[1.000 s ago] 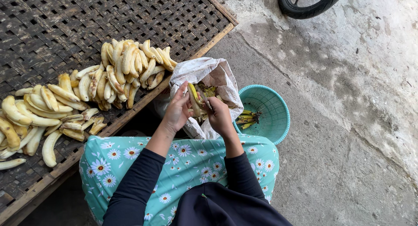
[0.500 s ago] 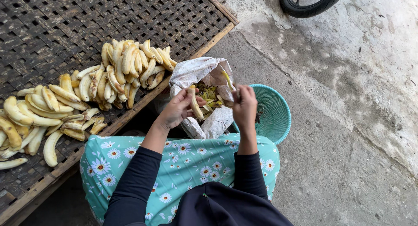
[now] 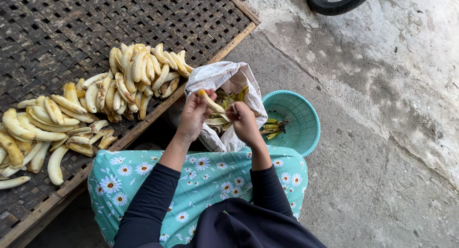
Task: The person sits on the ground and peels bananas with a small knife, dropping the peels into a sack. They place the peeled bananas into a plastic basket and then arrange them in rows on a woven bamboo drying tray.
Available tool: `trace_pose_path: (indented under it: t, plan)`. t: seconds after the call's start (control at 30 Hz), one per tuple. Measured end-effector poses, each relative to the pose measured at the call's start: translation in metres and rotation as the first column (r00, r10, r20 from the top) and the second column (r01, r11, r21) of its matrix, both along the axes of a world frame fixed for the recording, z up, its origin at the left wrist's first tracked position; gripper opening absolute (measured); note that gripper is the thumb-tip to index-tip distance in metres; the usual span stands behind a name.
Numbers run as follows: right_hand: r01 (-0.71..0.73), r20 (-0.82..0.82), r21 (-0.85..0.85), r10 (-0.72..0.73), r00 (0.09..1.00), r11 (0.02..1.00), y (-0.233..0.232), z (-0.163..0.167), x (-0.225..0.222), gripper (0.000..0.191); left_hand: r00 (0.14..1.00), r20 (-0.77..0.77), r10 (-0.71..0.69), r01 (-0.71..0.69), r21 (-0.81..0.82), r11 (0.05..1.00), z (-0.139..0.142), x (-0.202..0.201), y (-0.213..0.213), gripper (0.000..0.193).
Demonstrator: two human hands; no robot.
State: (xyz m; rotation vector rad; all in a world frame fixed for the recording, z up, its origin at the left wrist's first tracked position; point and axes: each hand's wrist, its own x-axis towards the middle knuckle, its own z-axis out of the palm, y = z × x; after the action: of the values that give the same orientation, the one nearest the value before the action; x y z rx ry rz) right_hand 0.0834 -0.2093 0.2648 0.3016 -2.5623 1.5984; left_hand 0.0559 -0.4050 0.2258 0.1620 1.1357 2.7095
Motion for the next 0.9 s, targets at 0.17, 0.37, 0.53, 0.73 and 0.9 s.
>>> trace_pose_path:
  t: [0.17, 0.37, 0.53, 0.73, 0.9]
  plan:
    - [0.216, 0.09, 0.242, -0.243, 0.966, 0.946, 0.023, -0.016, -0.011, 0.017, 0.972, -0.02, 0.233, -0.231, 0.072, 0.97, 0.015, -0.002, -0.014, 0.024]
    - [0.038, -0.209, 0.267, 0.02, 0.978, 0.963, 0.01, -0.01, -0.005, 0.07, 0.932, 0.173, 0.32, -0.352, 0.215, 0.911, 0.008, -0.006, -0.015, 0.025]
    - [-0.2, 0.272, -0.243, 0.265, 0.925, 0.949, -0.035, 0.014, 0.028, 0.062, 0.814, 0.333, 0.476, -0.545, 0.153, 0.824, -0.021, -0.021, -0.025, 0.032]
    - [-0.4, 0.115, -0.033, 0.401, 0.909, 0.916, -0.082, 0.028, 0.058, 0.058, 0.771, 0.457, 0.444, -0.57, 0.182, 0.801, -0.036, -0.025, -0.039, 0.039]
    - [-0.398, -0.06, 0.062, 0.401, 0.914, 0.915, -0.09, 0.034, 0.059, 0.049, 0.791, 0.503, 0.349, -0.526, 0.267, 0.807, -0.035, -0.025, -0.039, 0.042]
